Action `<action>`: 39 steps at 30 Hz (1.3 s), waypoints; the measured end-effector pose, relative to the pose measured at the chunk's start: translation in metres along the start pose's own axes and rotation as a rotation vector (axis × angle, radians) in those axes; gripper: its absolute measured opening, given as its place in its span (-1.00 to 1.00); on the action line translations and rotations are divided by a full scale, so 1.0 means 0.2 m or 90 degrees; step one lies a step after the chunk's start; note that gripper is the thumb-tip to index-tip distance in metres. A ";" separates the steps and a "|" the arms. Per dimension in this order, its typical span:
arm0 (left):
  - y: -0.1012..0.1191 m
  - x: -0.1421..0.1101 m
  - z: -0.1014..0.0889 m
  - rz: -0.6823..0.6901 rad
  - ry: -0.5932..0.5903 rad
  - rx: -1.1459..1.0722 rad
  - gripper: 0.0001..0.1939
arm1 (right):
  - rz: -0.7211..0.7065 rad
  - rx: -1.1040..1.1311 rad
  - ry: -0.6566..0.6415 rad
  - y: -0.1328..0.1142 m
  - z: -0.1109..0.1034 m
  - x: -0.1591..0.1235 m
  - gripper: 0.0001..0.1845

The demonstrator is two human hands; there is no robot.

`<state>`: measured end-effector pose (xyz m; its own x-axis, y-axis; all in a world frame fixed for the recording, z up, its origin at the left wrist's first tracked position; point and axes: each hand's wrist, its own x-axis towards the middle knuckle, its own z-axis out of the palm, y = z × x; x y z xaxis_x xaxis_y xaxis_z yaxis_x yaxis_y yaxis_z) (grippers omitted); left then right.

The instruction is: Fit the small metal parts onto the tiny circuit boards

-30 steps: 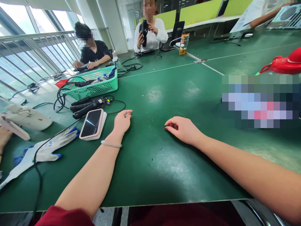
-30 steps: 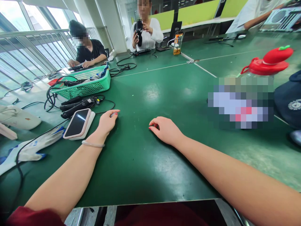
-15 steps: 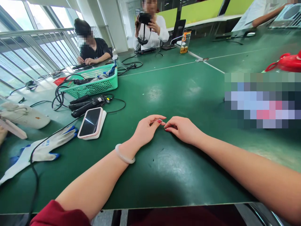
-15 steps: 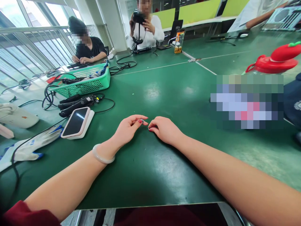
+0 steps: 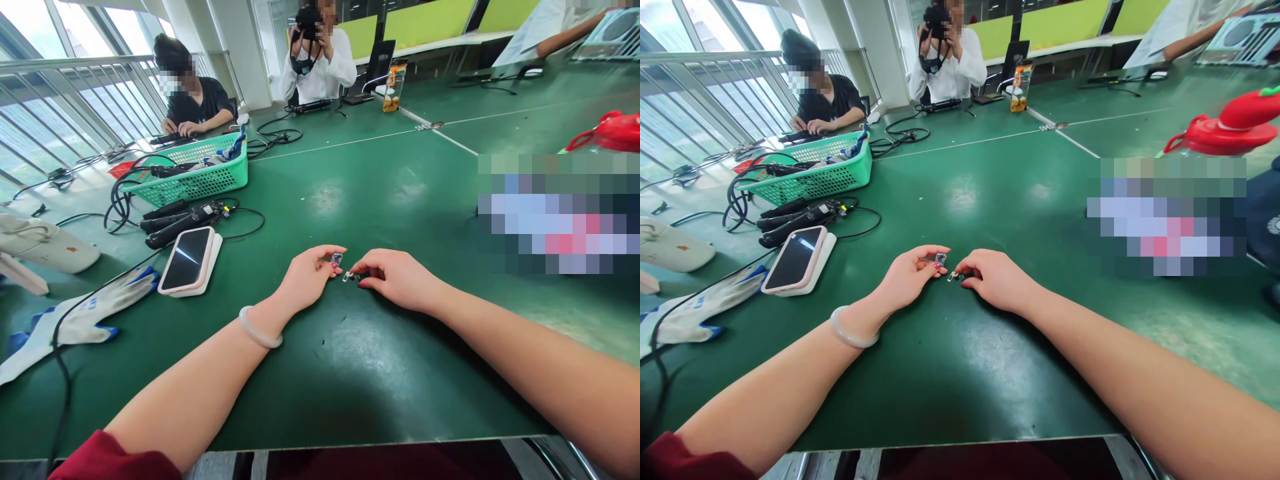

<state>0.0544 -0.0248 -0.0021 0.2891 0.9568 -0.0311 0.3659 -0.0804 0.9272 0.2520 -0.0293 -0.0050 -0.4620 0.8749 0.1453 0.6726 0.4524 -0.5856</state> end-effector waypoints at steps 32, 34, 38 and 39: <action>0.06 -0.06 0.00 0.204 0.004 0.338 -0.60 | 0.072 0.259 0.149 -0.06 0.04 -0.03 -0.81; 0.06 -0.06 0.00 0.214 0.002 0.338 -0.59 | 0.066 0.231 0.156 -0.06 0.04 -0.03 -0.81; 0.06 -0.06 0.00 0.204 -0.005 0.278 -0.59 | 0.054 0.201 0.161 -0.08 0.04 -0.04 -0.79; 0.06 -0.06 0.00 0.195 -0.006 0.250 -0.60 | 0.051 0.194 0.161 -0.08 0.04 -0.04 -0.78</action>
<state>0.0561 -0.0378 0.0095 0.4425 0.8704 0.2160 0.5683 -0.4584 0.6833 0.2405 -0.0446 -0.0027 -0.2330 0.9373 0.2592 0.4808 0.3427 -0.8071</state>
